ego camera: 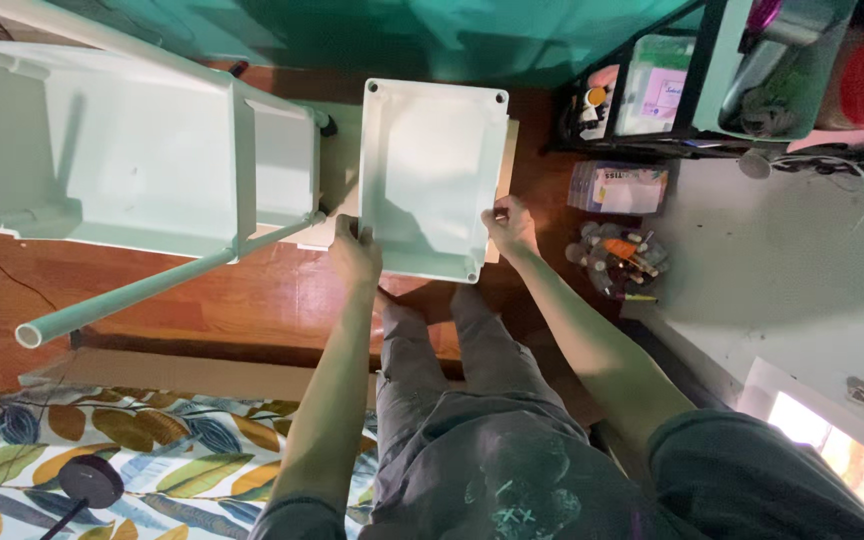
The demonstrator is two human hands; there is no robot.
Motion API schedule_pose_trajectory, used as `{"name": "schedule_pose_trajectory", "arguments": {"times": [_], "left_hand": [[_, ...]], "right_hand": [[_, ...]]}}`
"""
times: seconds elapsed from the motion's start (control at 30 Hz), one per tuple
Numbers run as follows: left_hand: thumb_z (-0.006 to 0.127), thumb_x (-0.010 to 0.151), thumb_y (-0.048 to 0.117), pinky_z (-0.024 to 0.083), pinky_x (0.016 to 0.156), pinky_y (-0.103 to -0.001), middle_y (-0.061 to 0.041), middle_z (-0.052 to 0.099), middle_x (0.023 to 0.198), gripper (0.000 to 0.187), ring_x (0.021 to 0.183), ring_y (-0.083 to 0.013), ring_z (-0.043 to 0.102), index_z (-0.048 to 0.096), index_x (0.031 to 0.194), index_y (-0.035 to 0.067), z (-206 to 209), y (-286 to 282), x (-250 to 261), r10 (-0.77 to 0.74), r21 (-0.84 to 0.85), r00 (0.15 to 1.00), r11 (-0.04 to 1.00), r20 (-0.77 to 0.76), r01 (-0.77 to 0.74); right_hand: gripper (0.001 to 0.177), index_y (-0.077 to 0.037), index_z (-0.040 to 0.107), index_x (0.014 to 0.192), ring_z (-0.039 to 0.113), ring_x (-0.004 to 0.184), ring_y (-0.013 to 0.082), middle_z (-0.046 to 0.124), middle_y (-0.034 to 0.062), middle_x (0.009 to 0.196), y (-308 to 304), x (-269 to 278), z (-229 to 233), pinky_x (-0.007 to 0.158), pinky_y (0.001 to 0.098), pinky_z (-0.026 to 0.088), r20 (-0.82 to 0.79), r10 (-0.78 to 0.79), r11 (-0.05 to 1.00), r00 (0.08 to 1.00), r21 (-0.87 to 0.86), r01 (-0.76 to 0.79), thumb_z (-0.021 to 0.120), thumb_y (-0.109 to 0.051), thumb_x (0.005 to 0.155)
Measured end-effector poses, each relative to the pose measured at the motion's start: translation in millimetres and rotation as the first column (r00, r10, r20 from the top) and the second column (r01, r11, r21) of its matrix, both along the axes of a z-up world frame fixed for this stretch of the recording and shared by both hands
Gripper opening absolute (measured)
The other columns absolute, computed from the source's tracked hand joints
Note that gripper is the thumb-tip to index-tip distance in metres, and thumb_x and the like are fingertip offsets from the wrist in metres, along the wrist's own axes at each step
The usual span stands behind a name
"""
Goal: The person assembles a white plastic storage unit by inserting vertical poles into the corners of stacked trays. They handle the trays and poles by hand, aligning and pressing components together to form a multi-tiered structure.
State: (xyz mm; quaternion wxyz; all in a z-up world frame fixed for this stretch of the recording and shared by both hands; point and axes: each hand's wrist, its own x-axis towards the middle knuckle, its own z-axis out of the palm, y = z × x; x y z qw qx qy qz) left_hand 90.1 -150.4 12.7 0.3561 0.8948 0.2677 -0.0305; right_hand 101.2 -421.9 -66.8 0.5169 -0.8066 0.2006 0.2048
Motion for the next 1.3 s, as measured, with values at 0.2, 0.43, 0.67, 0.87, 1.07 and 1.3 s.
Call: {"name": "schedule_pose_trajectory", "arguments": {"times": [0.2, 0.43, 0.67, 0.87, 1.07, 1.3], "left_hand": [[0.070, 0.085, 0.010, 0.052, 0.071, -0.043, -0.016, 0.069, 0.082, 0.015, 0.078, -0.0354, 0.068, 0.059, 0.093, 0.004, 40, 4, -2, -0.106, -0.073, 0.990, 0.991, 0.094, 0.113], [0.074, 0.086, 0.018, 0.050, 0.088, -0.041, -0.019, 0.059, 0.123, 0.050, 0.111, -0.0299, 0.059, 0.049, 0.125, 0.001, 72, -22, 9, 0.009, -0.267, 0.926, 0.959, 0.377, 0.099], [0.071, 0.085, 0.012, 0.038, 0.107, -0.038, -0.020, 0.040, 0.145, 0.082, 0.131, -0.0291, 0.043, 0.020, 0.148, 0.006, 71, -88, -18, 0.057, -0.805, 0.979, 0.579, 0.196, 0.127], [0.052, 0.086, 0.007, 0.044, 0.105, -0.039, -0.021, 0.045, 0.144, 0.071, 0.127, -0.0310, 0.050, 0.024, 0.151, 0.003, 66, -68, -19, 0.193, -0.835, 0.971, 0.551, 0.138, 0.009], [0.048, 0.079, 0.000, 0.046, 0.096, -0.036, -0.020, 0.063, 0.123, 0.057, 0.111, -0.0279, 0.060, 0.050, 0.136, -0.006, 86, -17, -18, 0.147, -0.719, 0.943, 0.684, 0.300, 0.122], [0.049, 0.083, 0.003, 0.047, 0.092, -0.033, -0.014, 0.067, 0.115, 0.047, 0.106, -0.0225, 0.061, 0.056, 0.129, -0.004, 121, 1, -32, 0.025, -0.650, 0.963, 0.743, 0.267, 0.161]], "right_hand": [[0.026, 0.003, 0.061, 0.113, 0.066, 0.077, 0.0184, 0.069, 0.0151, 0.094, -14, 7, 43, 0.065, 0.0316, 0.056, -0.084, 0.030, 0.982, 0.996, 0.189, -0.014, 0.059, -0.017, 0.097], [0.026, 0.002, 0.058, 0.115, 0.068, 0.088, 0.0226, 0.067, 0.0129, 0.101, -28, 1, 75, 0.073, 0.0395, 0.059, -0.171, -0.258, 0.849, 0.951, 0.430, 0.308, 0.058, -0.014, 0.093], [0.031, 0.001, 0.051, 0.120, 0.068, 0.098, 0.0237, 0.065, 0.0118, 0.110, -11, -9, 108, 0.084, 0.0412, 0.059, -0.176, -0.446, 0.645, 0.878, 0.616, 0.451, 0.057, -0.014, 0.094], [0.063, -0.006, 0.024, 0.143, 0.056, 0.119, 0.0301, 0.048, 0.0169, 0.136, -22, -13, 160, 0.100, 0.0475, 0.049, -0.059, -0.373, 0.666, 0.926, 0.678, 0.312, 0.053, -0.032, 0.094], [0.085, -0.016, 0.014, 0.156, 0.040, 0.137, 0.0332, 0.036, 0.0191, 0.149, -69, -15, 191, 0.113, 0.0490, 0.033, -0.020, -0.532, 0.468, 0.846, 0.826, 0.314, 0.029, -0.069, 0.091], [0.068, -0.010, 0.033, 0.150, 0.051, 0.123, 0.0185, 0.052, 0.0053, 0.137, -72, -28, 205, 0.101, 0.0389, 0.041, 0.082, -0.219, 0.596, 0.972, 0.800, 0.067, 0.048, -0.050, 0.096]]}}
